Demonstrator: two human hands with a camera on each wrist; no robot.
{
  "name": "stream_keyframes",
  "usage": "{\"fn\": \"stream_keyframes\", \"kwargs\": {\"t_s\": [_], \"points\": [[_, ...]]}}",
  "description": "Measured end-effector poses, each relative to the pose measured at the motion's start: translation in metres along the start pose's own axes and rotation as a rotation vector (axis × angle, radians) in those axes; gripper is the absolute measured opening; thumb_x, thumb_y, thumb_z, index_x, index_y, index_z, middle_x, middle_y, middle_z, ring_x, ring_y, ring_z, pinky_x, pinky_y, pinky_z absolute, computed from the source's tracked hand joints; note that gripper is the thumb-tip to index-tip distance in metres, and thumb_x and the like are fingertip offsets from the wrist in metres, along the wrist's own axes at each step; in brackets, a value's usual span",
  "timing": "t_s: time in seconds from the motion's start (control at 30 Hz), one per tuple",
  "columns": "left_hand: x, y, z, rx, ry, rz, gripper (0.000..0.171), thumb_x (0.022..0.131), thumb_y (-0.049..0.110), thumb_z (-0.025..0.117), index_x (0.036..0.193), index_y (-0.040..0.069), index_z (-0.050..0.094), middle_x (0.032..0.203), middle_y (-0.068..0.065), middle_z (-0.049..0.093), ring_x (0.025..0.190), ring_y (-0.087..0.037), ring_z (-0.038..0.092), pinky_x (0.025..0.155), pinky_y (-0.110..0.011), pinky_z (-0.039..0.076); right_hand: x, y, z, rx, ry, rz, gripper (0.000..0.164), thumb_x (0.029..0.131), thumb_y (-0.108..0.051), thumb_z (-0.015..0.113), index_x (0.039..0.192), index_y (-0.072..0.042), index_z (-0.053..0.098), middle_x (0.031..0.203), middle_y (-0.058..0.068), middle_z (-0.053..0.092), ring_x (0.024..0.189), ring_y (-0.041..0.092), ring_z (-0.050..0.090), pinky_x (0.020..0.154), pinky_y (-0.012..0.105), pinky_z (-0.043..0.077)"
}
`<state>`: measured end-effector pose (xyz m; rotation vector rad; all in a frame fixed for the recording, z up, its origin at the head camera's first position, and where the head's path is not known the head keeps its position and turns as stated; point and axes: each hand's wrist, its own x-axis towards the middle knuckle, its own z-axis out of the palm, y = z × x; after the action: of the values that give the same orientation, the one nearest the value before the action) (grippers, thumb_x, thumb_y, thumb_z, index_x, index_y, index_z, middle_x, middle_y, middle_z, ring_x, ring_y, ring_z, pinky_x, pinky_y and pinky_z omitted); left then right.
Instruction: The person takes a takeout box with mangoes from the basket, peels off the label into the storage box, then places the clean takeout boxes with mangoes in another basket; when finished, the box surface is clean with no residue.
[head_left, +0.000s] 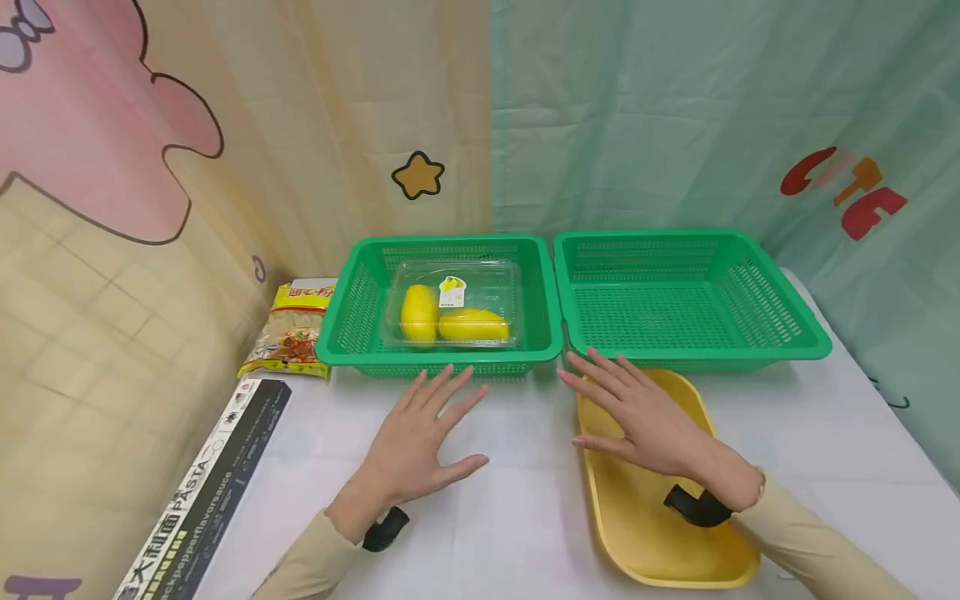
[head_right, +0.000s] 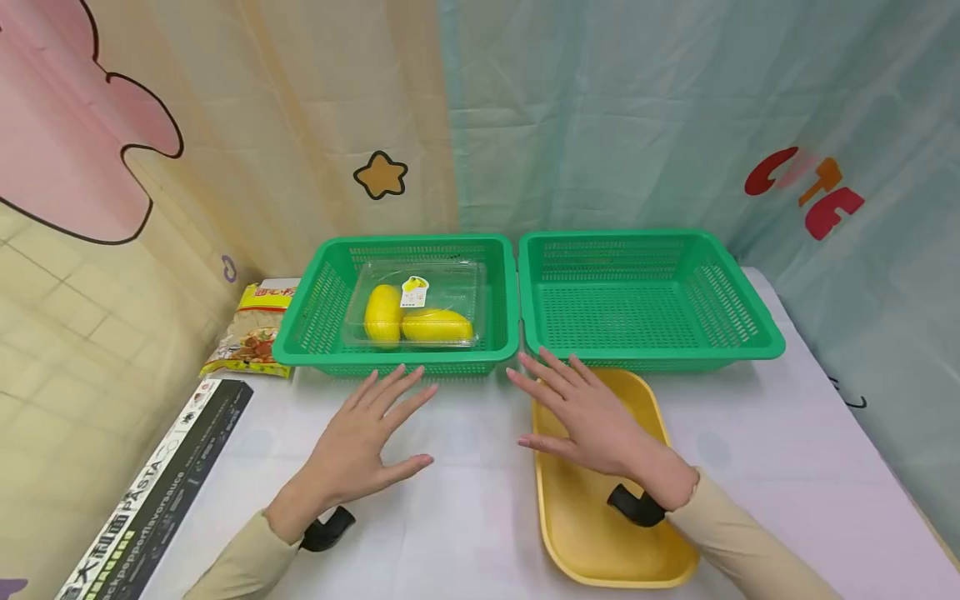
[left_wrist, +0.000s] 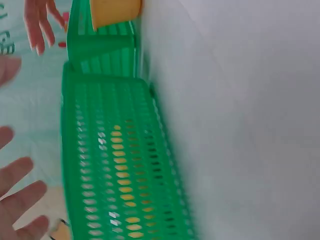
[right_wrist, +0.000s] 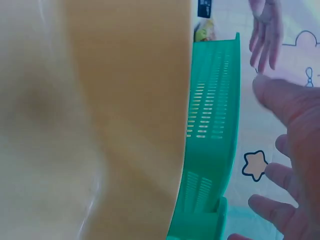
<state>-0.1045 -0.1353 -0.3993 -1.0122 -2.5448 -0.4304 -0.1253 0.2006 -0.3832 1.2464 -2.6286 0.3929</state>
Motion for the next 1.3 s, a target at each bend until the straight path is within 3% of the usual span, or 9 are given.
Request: {"fn": "stream_keyframes", "kwargs": {"t_s": [0.13, 0.27, 0.33, 0.43, 0.63, 0.77, 0.87, 1.13, 1.3], "points": [[0.000, -0.027, 0.002, -0.114, 0.226, -0.107, 0.062, 0.090, 0.035, 0.062, 0.142, 0.008, 0.042, 0.143, -0.014, 0.041, 0.131, -0.032, 0.036, 0.106, -0.053, 0.026, 0.009, 0.006, -0.002, 0.049, 0.118, -0.066, 0.068, 0.085, -0.030, 0.070, 0.143, -0.010, 0.043, 0.146, 0.010, 0.039, 0.132, 0.031, 0.037, 0.102, 0.051, 0.035], [0.002, -0.059, 0.000, -0.190, 0.372, -0.314, 0.060, 0.085, 0.017, 0.069, 0.138, 0.003, 0.046, 0.142, -0.018, 0.041, 0.132, -0.036, 0.033, 0.104, -0.056, 0.026, 0.013, 0.011, -0.001, 0.106, 0.189, -0.080, 0.055, 0.087, -0.024, 0.068, 0.136, -0.006, 0.051, 0.139, 0.011, 0.048, 0.125, 0.029, 0.046, 0.097, 0.047, 0.040], [0.005, -0.074, -0.006, -0.203, 0.383, -0.438, 0.059, 0.086, 0.015, 0.069, 0.138, 0.002, 0.045, 0.144, -0.019, 0.038, 0.132, -0.038, 0.031, 0.105, -0.058, 0.023, 0.014, 0.012, 0.000, 0.126, 0.214, -0.073, 0.050, 0.088, -0.024, 0.067, 0.132, -0.005, 0.055, 0.135, 0.012, 0.052, 0.121, 0.027, 0.050, 0.095, 0.045, 0.043], [0.013, -0.097, -0.019, -0.189, 0.329, -0.614, 0.059, 0.088, 0.019, 0.065, 0.140, 0.001, 0.042, 0.145, -0.023, 0.034, 0.132, -0.041, 0.029, 0.104, -0.059, 0.022, 0.017, 0.014, 0.000, 0.139, 0.245, -0.057, 0.045, 0.087, -0.022, 0.068, 0.128, -0.005, 0.058, 0.129, 0.011, 0.056, 0.115, 0.025, 0.053, 0.090, 0.042, 0.046], [0.031, -0.136, -0.036, -0.172, 0.176, -0.848, 0.061, 0.092, 0.023, 0.058, 0.142, -0.004, 0.035, 0.146, -0.028, 0.026, 0.131, -0.047, 0.027, 0.104, -0.062, 0.022, 0.028, 0.015, 0.000, 0.153, 0.288, -0.020, 0.039, 0.084, -0.018, 0.070, 0.121, -0.007, 0.062, 0.116, 0.004, 0.059, 0.096, 0.019, 0.059, 0.068, 0.032, 0.052], [0.032, -0.151, -0.036, -0.229, 0.137, -0.930, 0.056, 0.093, 0.018, 0.056, 0.141, -0.004, 0.038, 0.143, -0.028, 0.033, 0.129, -0.044, 0.032, 0.103, -0.059, 0.026, 0.040, 0.014, -0.001, 0.198, 0.306, 0.001, 0.034, 0.085, -0.017, 0.070, 0.117, -0.007, 0.065, 0.106, 0.003, 0.057, 0.080, 0.013, 0.055, 0.055, 0.025, 0.046], [0.027, -0.158, -0.034, -0.276, 0.136, -0.960, 0.052, 0.093, 0.014, 0.055, 0.142, 0.000, 0.040, 0.141, -0.027, 0.038, 0.126, -0.043, 0.037, 0.101, -0.057, 0.029, 0.051, 0.012, -0.001, 0.243, 0.305, 0.040, 0.033, 0.085, -0.016, 0.071, 0.117, -0.010, 0.065, 0.100, 0.003, 0.055, 0.080, 0.014, 0.055, 0.051, 0.023, 0.042], [0.017, -0.168, -0.029, -0.614, 0.160, -1.020, 0.054, 0.096, 0.004, 0.046, 0.148, 0.014, 0.032, 0.148, -0.021, 0.028, 0.126, -0.040, 0.032, 0.102, -0.057, 0.028, 0.098, 0.015, -0.009, 0.412, 0.201, 0.216, 0.031, 0.090, -0.019, 0.066, 0.119, -0.008, 0.064, 0.106, 0.004, 0.056, 0.095, 0.028, 0.053, 0.071, 0.039, 0.047], [0.020, -0.171, -0.027, -0.664, 0.197, -1.013, 0.054, 0.096, 0.002, 0.047, 0.147, 0.013, 0.034, 0.149, -0.020, 0.027, 0.130, -0.039, 0.030, 0.105, -0.054, 0.026, 0.134, 0.021, -0.013, 0.404, 0.088, 0.364, 0.035, 0.092, -0.027, 0.062, 0.122, -0.009, 0.062, 0.123, 0.009, 0.054, 0.108, 0.031, 0.050, 0.076, 0.042, 0.045]]}}
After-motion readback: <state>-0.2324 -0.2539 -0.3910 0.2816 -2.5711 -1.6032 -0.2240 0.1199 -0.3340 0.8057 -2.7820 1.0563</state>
